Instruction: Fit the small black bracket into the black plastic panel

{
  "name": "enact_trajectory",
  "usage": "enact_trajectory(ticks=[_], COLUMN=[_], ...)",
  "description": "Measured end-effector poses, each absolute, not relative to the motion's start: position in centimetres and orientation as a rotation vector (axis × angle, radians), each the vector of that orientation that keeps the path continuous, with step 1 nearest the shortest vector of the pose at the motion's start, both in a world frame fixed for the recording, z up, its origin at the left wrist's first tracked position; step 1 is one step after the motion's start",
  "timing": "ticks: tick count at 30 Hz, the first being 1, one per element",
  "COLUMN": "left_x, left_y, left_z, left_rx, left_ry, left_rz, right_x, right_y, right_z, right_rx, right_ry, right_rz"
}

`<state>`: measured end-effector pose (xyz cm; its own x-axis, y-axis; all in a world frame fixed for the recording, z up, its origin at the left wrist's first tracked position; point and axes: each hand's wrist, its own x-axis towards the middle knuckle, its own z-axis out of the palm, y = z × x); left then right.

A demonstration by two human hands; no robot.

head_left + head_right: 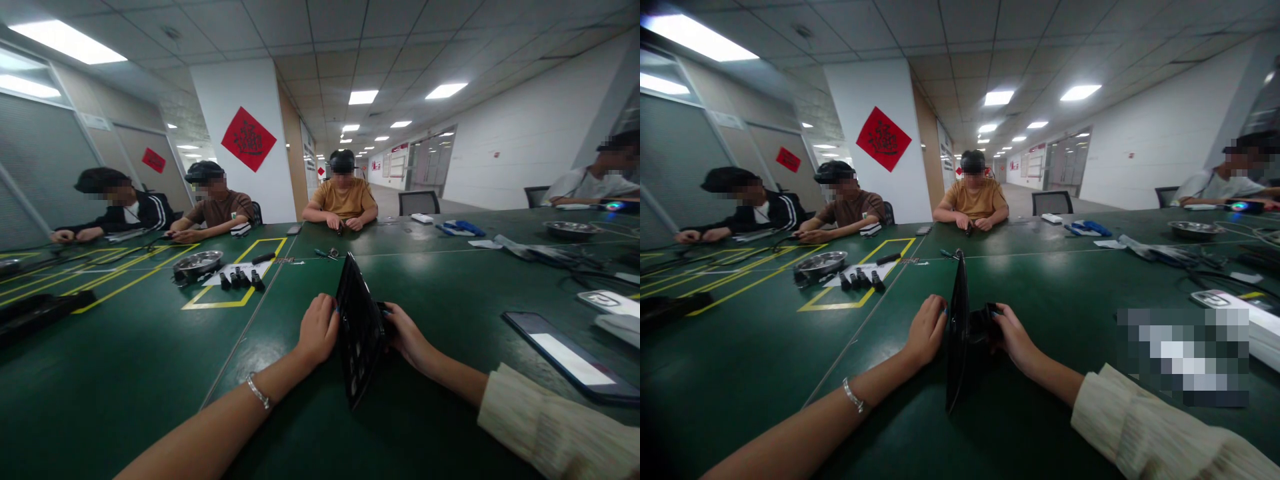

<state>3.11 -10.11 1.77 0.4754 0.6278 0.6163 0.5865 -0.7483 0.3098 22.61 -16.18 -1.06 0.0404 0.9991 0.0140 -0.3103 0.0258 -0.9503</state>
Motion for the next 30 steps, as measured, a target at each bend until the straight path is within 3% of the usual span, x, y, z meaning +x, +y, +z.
enact_trajectory(ticks=[6,30], left_x=[3.35,3.31], left_y=[-10.24,-9.92], left_z=[2.07,1.98], left_rx=[2.836,2.815], left_ry=[0.986,0.988], left_rz=[0.867,0.707], right_x=[22.52,22.26], right_y=[-16.26,-16.73], right_z=[-0.94,-0.24], right_rx=[-0.983,-0.99], right_ry=[-0.957,-0.951], right_rz=[1.299,1.299])
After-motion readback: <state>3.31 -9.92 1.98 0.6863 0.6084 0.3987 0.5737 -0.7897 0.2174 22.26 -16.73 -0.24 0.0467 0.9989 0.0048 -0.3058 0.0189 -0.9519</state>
